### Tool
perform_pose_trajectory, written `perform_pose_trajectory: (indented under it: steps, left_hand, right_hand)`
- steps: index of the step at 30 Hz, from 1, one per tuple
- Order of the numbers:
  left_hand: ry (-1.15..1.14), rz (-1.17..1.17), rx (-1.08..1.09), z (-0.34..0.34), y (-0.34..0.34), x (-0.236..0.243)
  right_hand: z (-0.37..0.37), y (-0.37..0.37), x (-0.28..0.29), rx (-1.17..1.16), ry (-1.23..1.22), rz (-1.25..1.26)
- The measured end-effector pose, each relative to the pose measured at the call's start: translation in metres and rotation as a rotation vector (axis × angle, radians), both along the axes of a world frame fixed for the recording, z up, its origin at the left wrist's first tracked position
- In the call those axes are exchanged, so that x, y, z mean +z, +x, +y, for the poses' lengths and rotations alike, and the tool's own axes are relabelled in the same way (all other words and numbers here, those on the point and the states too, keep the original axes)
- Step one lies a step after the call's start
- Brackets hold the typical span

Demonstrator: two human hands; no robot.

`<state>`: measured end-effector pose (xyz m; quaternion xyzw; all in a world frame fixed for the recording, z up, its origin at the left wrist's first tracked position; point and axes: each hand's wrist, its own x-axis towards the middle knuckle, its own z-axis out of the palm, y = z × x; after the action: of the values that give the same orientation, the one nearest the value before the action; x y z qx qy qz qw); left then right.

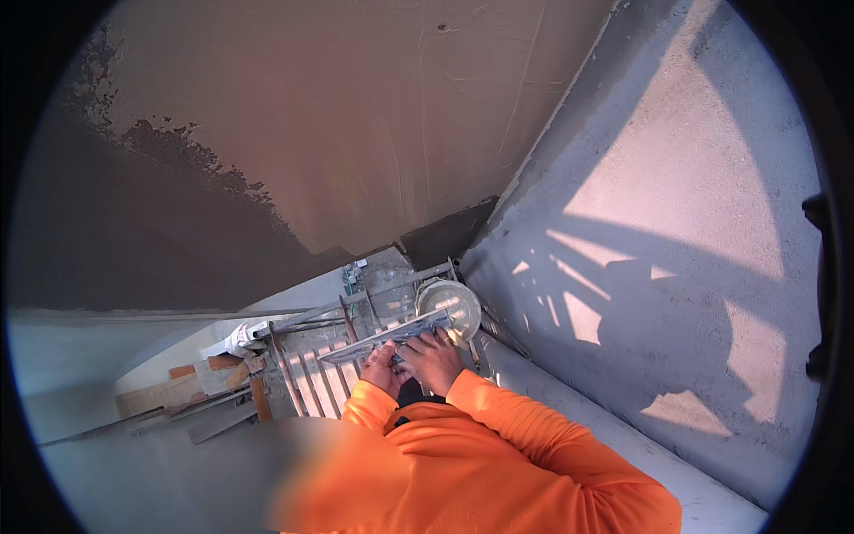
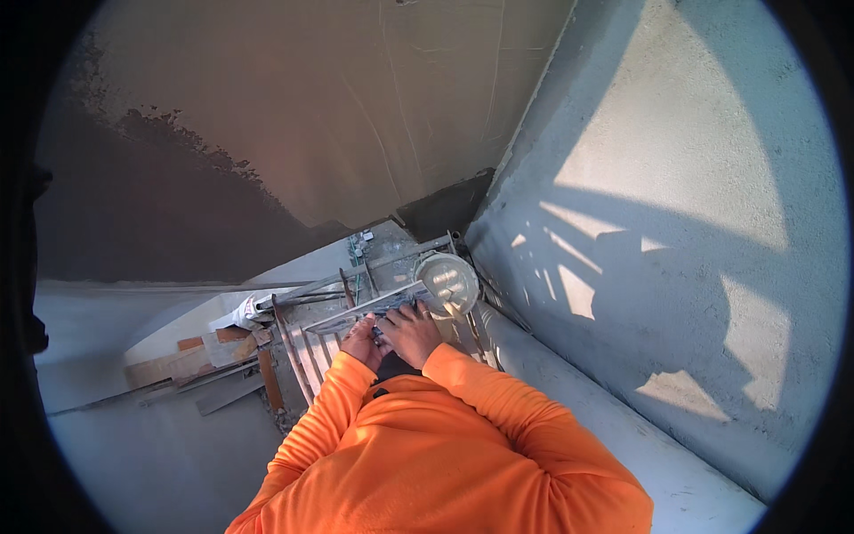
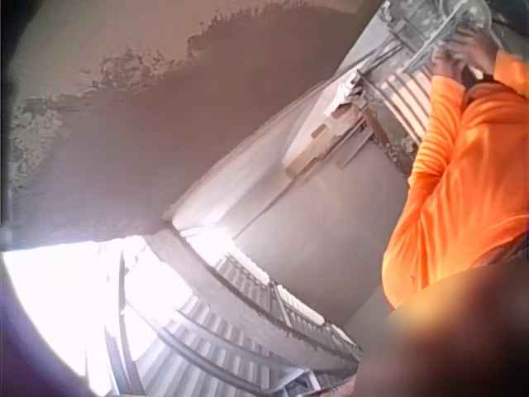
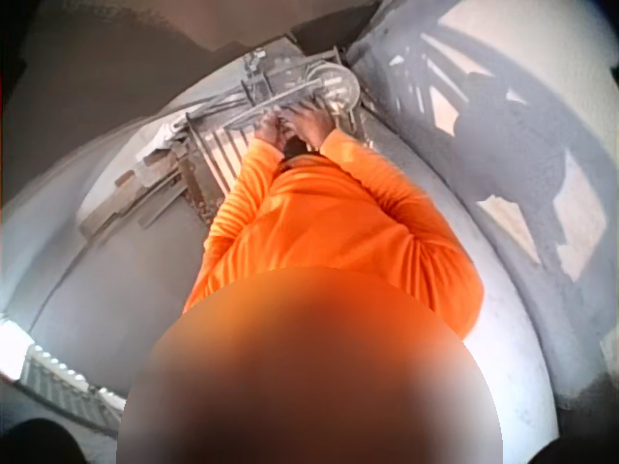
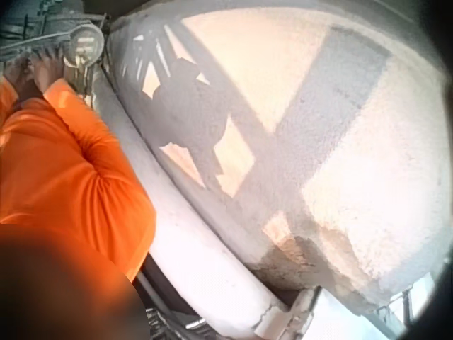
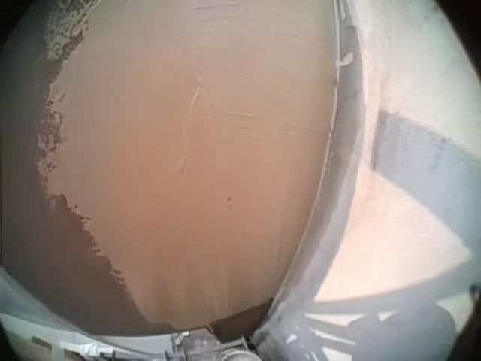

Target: The person applies plaster to a curved wall using a trowel and hawk. They repeatedly scoop plaster from a bucket, spread it on the wall, and smooth the surface with consistent strokes.

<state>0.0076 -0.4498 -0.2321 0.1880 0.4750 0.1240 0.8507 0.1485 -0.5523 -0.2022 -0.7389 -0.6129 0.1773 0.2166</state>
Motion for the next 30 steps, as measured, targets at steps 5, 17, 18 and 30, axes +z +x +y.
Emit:
perform_pose_trajectory:
  steps: [5,17,18,30]
  left_hand:
    - [0.037,0.178,0.177,-0.005,-0.047,-0.067]
    - [-0.126,0.406,0.424,-0.038,-0.196,-0.324]
    - [-0.016,0.399,0.323,-0.044,-0.191,-0.351]
    - [1.027,0.446,-1.375,-0.010,-0.109,-0.541]
  right_hand:
    - [-0.028,-0.014,-0.013,0.167,0.240,0.116]
    - [-0.062,0.079,-0.387,-0.258,-0.941,0.055]
    - [-0.060,0.078,-0.417,-0.257,-1.030,0.025]
    - [-0.027,0.039,-0.605,-0.236,-1.192,-0.004]
